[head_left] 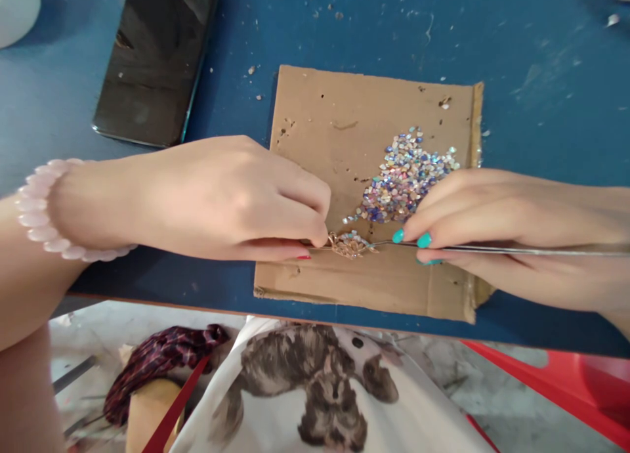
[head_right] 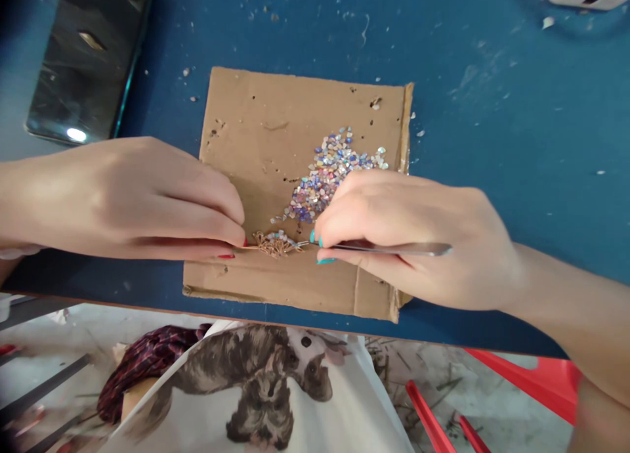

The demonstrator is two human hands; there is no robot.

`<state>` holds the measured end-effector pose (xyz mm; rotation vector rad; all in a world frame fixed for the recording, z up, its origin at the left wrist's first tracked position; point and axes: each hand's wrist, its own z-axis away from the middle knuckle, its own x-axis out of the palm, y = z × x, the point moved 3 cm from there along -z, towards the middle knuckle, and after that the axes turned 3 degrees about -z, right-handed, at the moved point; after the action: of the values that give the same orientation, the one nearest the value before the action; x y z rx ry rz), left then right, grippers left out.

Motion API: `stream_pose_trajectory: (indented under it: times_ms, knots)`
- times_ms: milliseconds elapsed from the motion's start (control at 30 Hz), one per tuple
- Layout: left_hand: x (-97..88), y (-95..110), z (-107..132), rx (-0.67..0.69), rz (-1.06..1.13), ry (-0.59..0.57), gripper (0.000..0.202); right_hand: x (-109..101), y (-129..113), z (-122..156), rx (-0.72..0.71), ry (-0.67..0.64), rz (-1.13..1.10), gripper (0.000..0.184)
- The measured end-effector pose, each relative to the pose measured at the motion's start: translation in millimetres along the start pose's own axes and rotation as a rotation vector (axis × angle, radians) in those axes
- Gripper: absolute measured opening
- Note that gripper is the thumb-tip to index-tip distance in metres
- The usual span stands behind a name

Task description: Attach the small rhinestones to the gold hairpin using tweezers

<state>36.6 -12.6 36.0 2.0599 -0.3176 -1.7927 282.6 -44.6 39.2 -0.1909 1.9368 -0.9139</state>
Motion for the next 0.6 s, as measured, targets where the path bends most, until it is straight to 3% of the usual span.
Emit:
stream_pose_trajectory:
  times_ms: [133, 300, 467, 600]
  knots:
    - [1.1, 0, 0, 0.021, -0.051, -0.01, 0.033, 2, 1, 1, -0.022, 0.076, 0.016, 0.013]
    - [2.4, 0, 0, 0.05, -0.051, 0.003, 0.027, 0, -2, 1, 0.016, 0.039, 0.032, 0.008]
    - [1.7, 1, 0, 0.032, -0.027, -0.001, 0.025, 1, -3, 1, 0.003, 0.137, 0.009, 0.008]
    - [2.0, 1, 1, 0.019, 0.001, -0.006, 0.018, 0, 12, 4, 0.01, 0.27, 0.008, 0.012]
